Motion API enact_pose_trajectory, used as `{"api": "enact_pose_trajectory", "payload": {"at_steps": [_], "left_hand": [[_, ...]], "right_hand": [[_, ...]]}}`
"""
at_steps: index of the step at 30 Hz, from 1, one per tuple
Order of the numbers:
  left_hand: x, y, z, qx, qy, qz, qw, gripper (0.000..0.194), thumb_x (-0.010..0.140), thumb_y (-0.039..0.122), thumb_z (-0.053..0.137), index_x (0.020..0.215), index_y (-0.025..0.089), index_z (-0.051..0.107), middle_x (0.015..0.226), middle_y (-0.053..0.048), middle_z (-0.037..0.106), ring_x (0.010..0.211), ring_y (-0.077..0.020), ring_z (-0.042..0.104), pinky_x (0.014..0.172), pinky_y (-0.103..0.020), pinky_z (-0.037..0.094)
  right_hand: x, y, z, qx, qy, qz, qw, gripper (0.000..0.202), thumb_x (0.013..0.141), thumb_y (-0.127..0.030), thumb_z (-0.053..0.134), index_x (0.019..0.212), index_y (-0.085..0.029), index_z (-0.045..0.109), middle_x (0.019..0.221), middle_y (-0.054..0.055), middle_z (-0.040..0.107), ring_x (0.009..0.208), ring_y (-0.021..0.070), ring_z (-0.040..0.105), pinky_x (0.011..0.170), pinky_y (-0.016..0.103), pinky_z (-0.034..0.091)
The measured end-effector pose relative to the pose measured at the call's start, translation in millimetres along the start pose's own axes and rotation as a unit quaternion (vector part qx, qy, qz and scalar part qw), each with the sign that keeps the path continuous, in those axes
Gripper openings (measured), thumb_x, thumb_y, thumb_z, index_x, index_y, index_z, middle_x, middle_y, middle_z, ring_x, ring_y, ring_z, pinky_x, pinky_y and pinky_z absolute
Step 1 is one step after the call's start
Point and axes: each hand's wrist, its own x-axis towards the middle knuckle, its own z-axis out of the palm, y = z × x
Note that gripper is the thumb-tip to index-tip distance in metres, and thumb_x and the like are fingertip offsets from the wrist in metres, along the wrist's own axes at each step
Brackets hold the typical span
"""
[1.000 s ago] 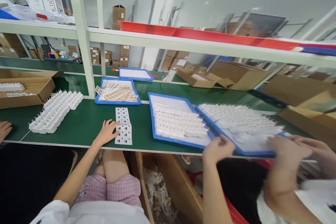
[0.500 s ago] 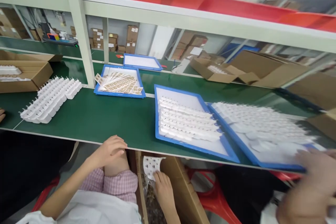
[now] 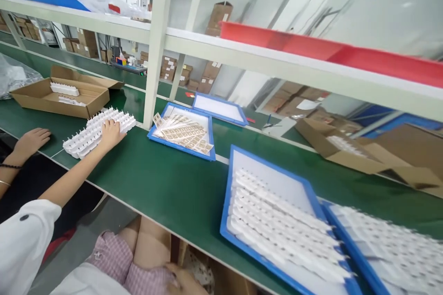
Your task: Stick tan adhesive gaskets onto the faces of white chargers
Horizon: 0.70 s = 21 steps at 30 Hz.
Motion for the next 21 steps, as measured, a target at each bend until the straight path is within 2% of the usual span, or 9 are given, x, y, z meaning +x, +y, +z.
{"api": "enact_pose_trajectory", "payload": {"at_steps": [1,3,5,7,10,13,15,19,21], "left_hand": [[7,-2,4.8,0.003,-0.003,-0.007,1.0,0.028,0.08,0.021,0.063,0.104,0.007,0.065,0.127,-0.032,0.06,0.133,-0.0558,0.041,0.107,-0.069,0.031],[11,-6,11.2,0.001,-0.008,-0.011,1.0,0.023,0.08,0.017,0.06,0.101,0.009,0.063,0.122,-0.029,0.062,0.131,-0.053,0.043,0.107,-0.067,0.032],[5,-10,12.7,-0.012,-0.015,-0.007,1.0,0.019,0.081,0.014,0.057,0.099,0.011,0.061,0.117,-0.027,0.064,0.127,-0.0493,0.048,0.106,-0.063,0.035],[-7,-12,11.0,-0.036,-0.027,0.003,0.999,0.015,0.082,0.016,0.056,0.097,0.014,0.059,0.114,-0.023,0.064,0.118,-0.0428,0.056,0.1,-0.056,0.042],[-38,-11,10.5,-0.089,-0.056,0.022,0.994,0.013,0.086,0.027,0.059,0.095,0.019,0.054,0.106,-0.012,0.064,0.095,-0.0284,0.064,0.085,-0.041,0.051],[-78,-2,17.2,-0.147,-0.107,0.044,0.982,0.019,0.088,0.036,0.062,0.091,0.022,0.05,0.087,-0.001,0.063,0.079,-0.0186,0.064,0.07,-0.029,0.052],[-104,3,22.0,-0.173,-0.15,0.063,0.971,0.02,0.089,0.036,0.063,0.091,0.022,0.05,0.083,0.002,0.064,0.073,-0.0153,0.064,0.066,-0.025,0.052],[-127,8,19.0,-0.169,-0.21,0.094,0.958,0.016,0.087,0.03,0.063,0.099,0.022,0.055,0.092,0.0,0.065,0.081,-0.0172,0.065,0.073,-0.028,0.054],[-124,10,14.0,-0.148,-0.222,0.102,0.958,0.033,0.083,0.025,0.065,0.115,0.022,0.058,0.104,-0.005,0.066,0.094,-0.0229,0.065,0.084,-0.036,0.054]], "right_hand": [[4,-25,-25,0.018,-0.026,-0.059,0.998,0.06,0.081,-0.034,0.068,0.141,-0.027,0.067,0.142,0.01,0.069,0.132,0.0296,0.065,0.116,0.038,0.047],[16,-82,-82,0.039,-0.014,-0.179,0.983,0.05,0.088,-0.04,0.067,0.138,-0.03,0.069,0.139,0.007,0.071,0.126,0.0277,0.068,0.113,0.039,0.049],[43,-137,-143,0.011,0.073,-0.229,0.971,0.033,0.096,-0.036,0.059,0.123,-0.027,0.076,0.125,0.006,0.077,0.117,0.0255,0.072,0.108,0.039,0.053],[86,-180,-199,-0.114,0.233,-0.152,0.954,0.031,0.099,-0.034,0.058,0.124,-0.027,0.074,0.129,0.006,0.075,0.124,0.026,0.068,0.108,0.041,0.053],[162,-212,-258,-0.155,0.321,-0.072,0.931,0.038,0.102,-0.03,0.054,0.137,-0.018,0.065,0.148,0.017,0.06,0.146,0.0322,0.049,0.118,0.049,0.043],[222,-218,-282,-0.189,0.334,-0.018,0.923,0.044,0.098,-0.035,0.067,0.138,-0.018,0.06,0.148,0.015,0.058,0.135,0.031,0.057,0.111,0.054,0.05],[243,-215,-284,-0.213,0.325,0.001,0.921,0.041,0.098,-0.039,0.067,0.133,-0.019,0.062,0.138,0.011,0.063,0.12,0.0263,0.065,0.101,0.051,0.057],[241,-207,-286,-0.257,0.316,0.019,0.913,0.036,0.099,-0.04,0.065,0.128,-0.018,0.064,0.129,0.01,0.067,0.11,0.0225,0.068,0.094,0.045,0.06],[222,-203,-285,-0.275,0.327,0.024,0.904,0.036,0.099,-0.041,0.065,0.126,-0.018,0.065,0.126,0.009,0.068,0.108,0.0219,0.069,0.093,0.044,0.06]]}}
